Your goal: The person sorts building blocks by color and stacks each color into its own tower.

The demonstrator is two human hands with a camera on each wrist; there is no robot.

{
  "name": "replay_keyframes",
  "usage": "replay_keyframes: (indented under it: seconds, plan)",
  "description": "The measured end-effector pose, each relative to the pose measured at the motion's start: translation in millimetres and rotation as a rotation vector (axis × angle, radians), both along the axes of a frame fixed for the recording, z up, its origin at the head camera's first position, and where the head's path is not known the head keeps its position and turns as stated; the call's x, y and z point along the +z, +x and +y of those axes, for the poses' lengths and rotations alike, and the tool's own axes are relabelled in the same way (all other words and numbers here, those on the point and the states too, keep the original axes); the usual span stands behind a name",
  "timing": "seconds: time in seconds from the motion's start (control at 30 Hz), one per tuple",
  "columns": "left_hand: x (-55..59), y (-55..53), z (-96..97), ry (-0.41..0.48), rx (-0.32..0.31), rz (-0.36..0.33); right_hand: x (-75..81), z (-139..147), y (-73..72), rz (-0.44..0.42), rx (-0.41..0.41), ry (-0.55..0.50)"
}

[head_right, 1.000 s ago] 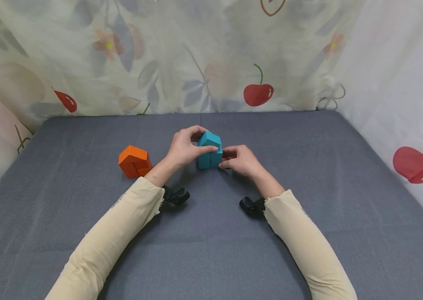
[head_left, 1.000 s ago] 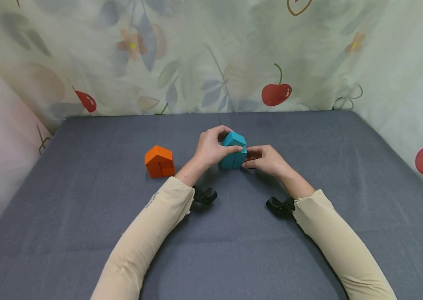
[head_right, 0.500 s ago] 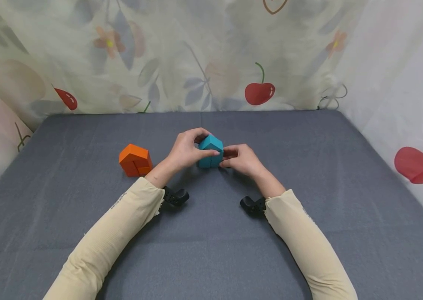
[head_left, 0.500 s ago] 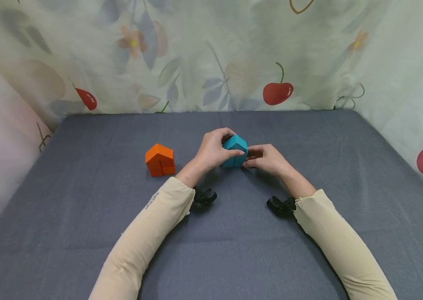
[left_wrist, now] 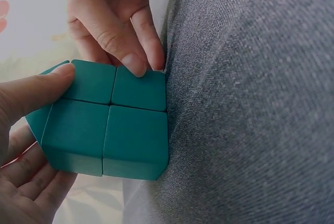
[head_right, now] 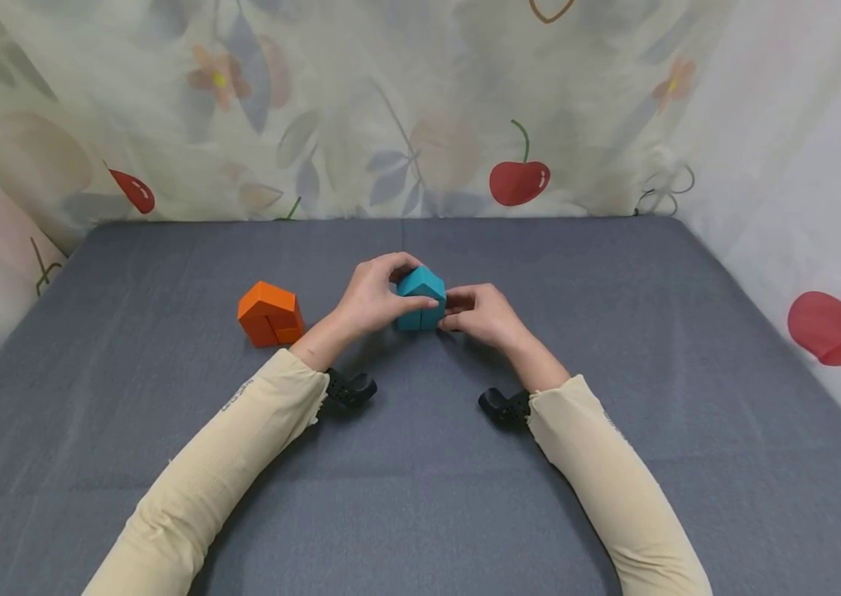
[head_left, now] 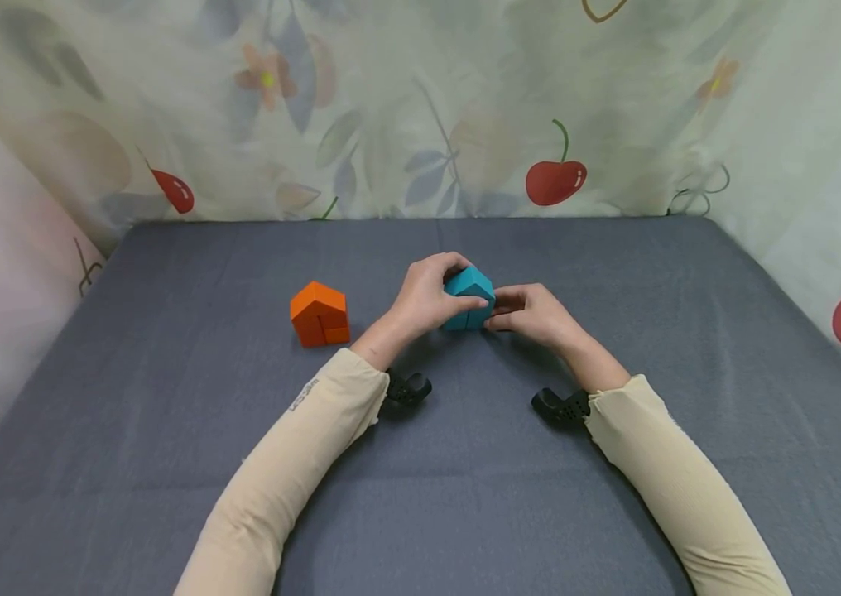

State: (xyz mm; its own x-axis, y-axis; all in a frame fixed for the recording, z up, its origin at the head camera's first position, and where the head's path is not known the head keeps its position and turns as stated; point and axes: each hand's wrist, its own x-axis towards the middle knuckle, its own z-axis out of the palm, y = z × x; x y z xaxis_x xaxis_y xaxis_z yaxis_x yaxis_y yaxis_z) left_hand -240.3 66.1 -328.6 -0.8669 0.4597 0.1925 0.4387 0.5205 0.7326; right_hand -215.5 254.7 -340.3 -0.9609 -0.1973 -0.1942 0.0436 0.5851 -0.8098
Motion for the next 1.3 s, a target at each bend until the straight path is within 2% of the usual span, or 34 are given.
replay_keyframes:
  seconds: [0.47,0.8,0.93,1.03,1.3]
  plan:
    - [0.3,2.7,-5.0,-0.047,-0.014,0.017,0.9,-0.5,-0.4,0.017,0.006,0.002]
    - [5.1,15.1,-19.9,-0.130,0.034,0.063,1.0,-3.3,-0.5,0.017,-0.012,0.048]
    - [10.2,21.9,-29.2,-0.186,0.057,0.135,4.5,-2.7,1.3,0.008,-0.021,0.061]
    - [14.2,25.9,-36.3,-0.213,0.060,0.222,7.4,-0.2,2.7,0.008,-0.031,0.061]
    - [22.5,35.3,-60.3,-0.185,0.076,0.447,10.7,12.8,7.0,0.023,0.003,0.060]
